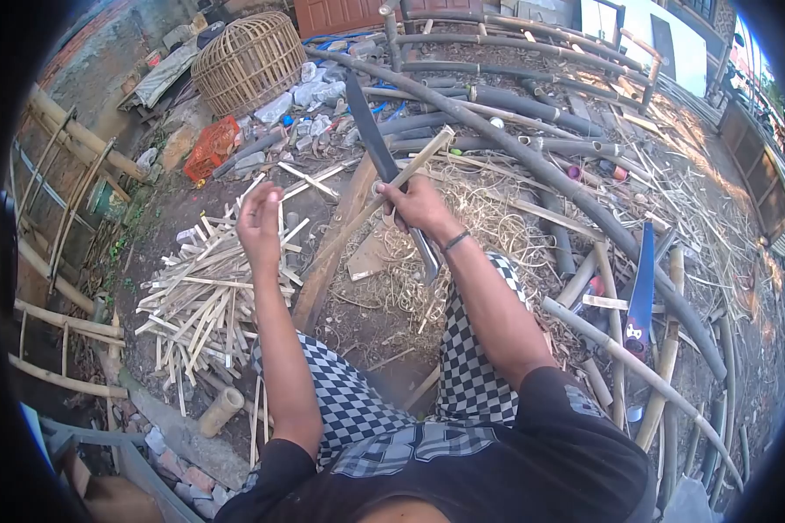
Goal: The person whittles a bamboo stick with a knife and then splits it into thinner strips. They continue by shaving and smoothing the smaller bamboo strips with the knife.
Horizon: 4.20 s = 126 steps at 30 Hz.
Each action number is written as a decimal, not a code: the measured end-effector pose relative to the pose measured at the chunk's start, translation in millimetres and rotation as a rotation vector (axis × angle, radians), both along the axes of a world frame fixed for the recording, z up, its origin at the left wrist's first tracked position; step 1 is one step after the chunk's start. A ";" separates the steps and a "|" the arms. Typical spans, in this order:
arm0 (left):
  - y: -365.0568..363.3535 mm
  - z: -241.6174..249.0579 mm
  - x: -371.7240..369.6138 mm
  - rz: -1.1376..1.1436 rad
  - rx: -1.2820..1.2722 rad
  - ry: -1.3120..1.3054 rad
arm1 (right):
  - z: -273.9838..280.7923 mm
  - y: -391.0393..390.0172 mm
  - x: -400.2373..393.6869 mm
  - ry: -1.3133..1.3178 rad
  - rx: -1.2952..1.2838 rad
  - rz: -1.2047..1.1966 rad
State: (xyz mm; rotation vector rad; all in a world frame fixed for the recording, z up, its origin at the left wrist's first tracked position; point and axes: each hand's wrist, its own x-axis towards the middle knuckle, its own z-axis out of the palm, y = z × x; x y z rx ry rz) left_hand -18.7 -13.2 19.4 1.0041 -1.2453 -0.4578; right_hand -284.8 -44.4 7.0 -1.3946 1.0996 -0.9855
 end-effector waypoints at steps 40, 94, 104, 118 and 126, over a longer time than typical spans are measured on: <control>-5.1 -7.1 -25.6 0.074 -0.066 0.045 | -33.8 3.9 42.0 0.090 0.033 0.055; -47.3 -48.0 -10.4 0.401 -0.088 0.321 | -229.9 45.9 131.8 0.639 -0.174 -0.088; -41.0 -50.4 0.6 0.324 -0.110 0.441 | -277.0 32.1 143.5 0.616 -0.075 -0.165; -31.6 -56.3 22.7 0.387 -0.083 0.587 | -265.0 35.3 151.3 0.714 0.052 -0.141; -37.6 -57.2 18.3 0.501 -0.049 0.542 | -284.4 61.2 154.6 0.753 0.040 -0.120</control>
